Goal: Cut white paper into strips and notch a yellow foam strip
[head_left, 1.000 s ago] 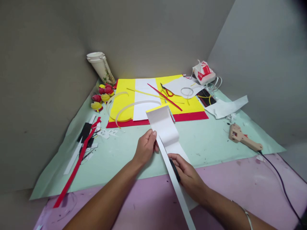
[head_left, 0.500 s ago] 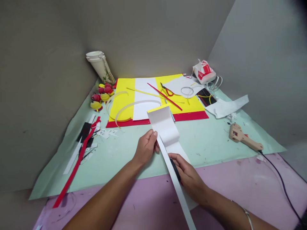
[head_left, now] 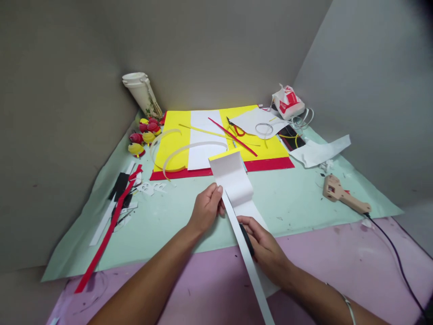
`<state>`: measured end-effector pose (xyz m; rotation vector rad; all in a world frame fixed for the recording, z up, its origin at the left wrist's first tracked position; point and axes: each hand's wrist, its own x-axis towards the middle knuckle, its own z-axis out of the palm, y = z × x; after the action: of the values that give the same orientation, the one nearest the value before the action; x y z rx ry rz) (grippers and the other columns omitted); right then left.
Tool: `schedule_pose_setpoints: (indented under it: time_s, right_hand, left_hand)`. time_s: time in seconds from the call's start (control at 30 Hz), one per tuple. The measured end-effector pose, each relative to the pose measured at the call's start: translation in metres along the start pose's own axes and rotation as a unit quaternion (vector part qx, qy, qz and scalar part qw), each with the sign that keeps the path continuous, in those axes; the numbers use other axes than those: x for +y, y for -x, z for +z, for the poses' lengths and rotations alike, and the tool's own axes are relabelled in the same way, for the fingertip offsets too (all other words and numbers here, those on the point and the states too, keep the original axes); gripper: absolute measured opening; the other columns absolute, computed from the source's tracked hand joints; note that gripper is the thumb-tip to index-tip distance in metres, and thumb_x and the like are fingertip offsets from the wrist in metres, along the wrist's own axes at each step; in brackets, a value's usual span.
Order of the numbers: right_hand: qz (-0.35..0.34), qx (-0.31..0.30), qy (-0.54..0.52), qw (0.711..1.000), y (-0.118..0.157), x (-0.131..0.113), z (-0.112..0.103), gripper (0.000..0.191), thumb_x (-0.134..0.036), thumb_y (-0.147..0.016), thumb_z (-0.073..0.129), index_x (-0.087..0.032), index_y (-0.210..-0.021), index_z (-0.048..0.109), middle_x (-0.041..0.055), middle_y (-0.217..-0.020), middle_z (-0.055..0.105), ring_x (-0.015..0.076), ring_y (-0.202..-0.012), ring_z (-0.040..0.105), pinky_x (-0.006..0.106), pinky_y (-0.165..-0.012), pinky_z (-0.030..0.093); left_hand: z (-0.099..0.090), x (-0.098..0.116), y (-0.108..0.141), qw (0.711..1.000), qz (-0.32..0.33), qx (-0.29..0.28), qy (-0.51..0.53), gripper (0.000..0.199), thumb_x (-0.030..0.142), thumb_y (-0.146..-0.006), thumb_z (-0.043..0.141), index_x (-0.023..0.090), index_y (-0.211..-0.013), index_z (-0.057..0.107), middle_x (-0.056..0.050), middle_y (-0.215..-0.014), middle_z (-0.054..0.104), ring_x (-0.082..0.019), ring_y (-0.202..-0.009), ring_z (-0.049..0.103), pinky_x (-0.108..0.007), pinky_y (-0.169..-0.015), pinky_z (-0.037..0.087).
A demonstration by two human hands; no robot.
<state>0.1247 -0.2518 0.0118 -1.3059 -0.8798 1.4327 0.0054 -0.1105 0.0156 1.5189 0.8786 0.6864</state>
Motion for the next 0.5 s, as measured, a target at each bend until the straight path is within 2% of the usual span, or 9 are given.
schedule_pose_setpoints:
  time_s: [0.5]
  right_hand:
    - [-0.005,-0.004,-0.009,1.000,0.0000,-0.0092,0.0008,0.025,-0.036,-0.100,0.042,-0.026,-0.119,0.054,-0.0026,-0.077,0.054,0.0125,-0.063,0.042,0.024,-0.059,0.037]
  left_hand:
    - [0.0003,-0.0003,0.0009,1.000,-0.003,-0.013,0.008,0.035,0.044,-0.095,0.041,0.020,-0.070,0.045,0.005,-0.050,0.052,-0.010,-0.049,0.050,-0.024,-0.056,0.040]
